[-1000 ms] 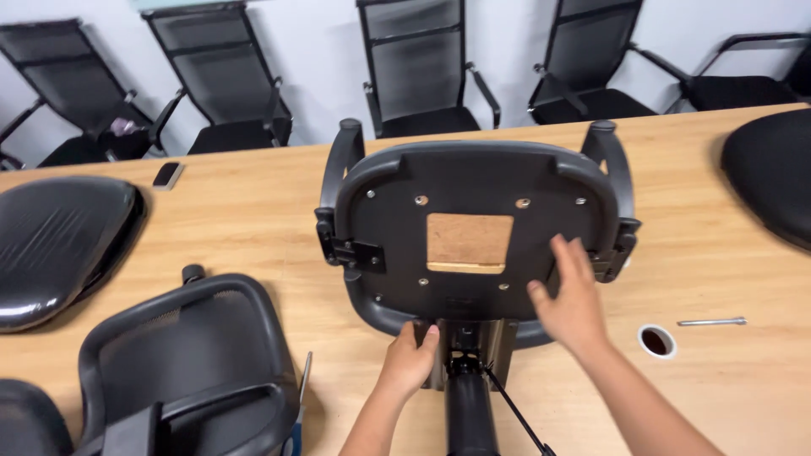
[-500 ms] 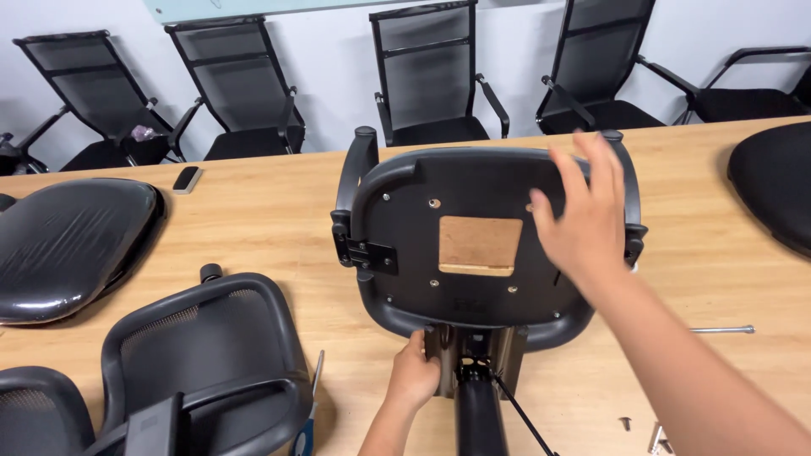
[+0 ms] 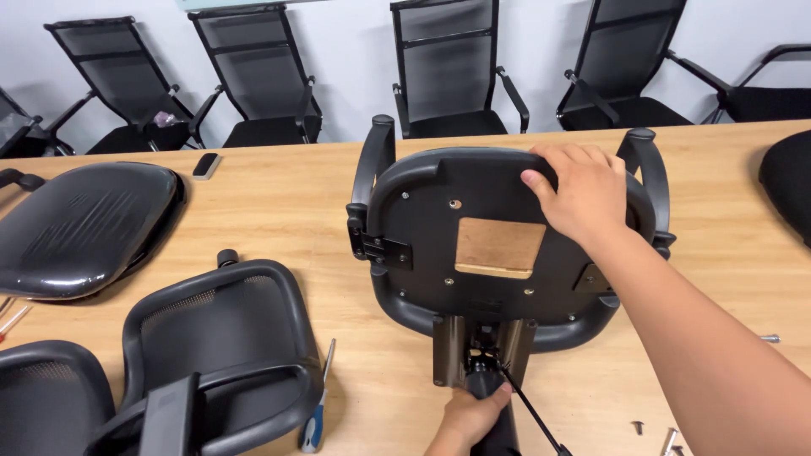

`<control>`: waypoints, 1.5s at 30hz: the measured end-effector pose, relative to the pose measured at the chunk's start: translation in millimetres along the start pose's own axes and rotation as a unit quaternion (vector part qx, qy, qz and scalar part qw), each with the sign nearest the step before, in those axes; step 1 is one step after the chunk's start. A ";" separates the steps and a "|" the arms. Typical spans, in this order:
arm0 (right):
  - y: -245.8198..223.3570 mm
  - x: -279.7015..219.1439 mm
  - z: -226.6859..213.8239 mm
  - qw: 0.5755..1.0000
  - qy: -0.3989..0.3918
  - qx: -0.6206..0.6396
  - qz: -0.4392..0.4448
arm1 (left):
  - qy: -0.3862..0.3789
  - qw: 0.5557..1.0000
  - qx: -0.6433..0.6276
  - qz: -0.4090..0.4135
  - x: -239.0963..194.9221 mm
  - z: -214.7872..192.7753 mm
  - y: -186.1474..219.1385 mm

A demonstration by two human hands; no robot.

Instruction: The person attaches a metal mounting plate to the underside of a chair seat, driving screws with a screwdriver. They then lift the seat, mount it onto the gas lift of the chair base, and tighten the connection using a hex key while steadying the seat with the other hand.

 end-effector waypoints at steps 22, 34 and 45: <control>-25.7 -22.1 -47.0 0.992 -0.123 -0.011 -0.003 | -0.057 0.951 -0.305 0.010 -111.5 -14.9 39.7; -48.3 -52.8 -85.0 0.973 -0.227 0.008 -0.045 | -0.078 0.951 -0.293 0.053 -114.3 1.4 55.5; -50.9 -69.9 -101.2 0.970 -0.238 0.008 -0.045 | -0.038 0.952 -0.296 0.069 -131.4 -3.4 48.5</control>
Point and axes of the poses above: each hand's wrist, its own x-axis towards the middle knuckle, its own z-axis out of the palm, y = z × x, the point moved 2 cm from there along x, towards the middle knuckle, and after that the axes turned 8 degrees about -y, right-handed, at the moved point
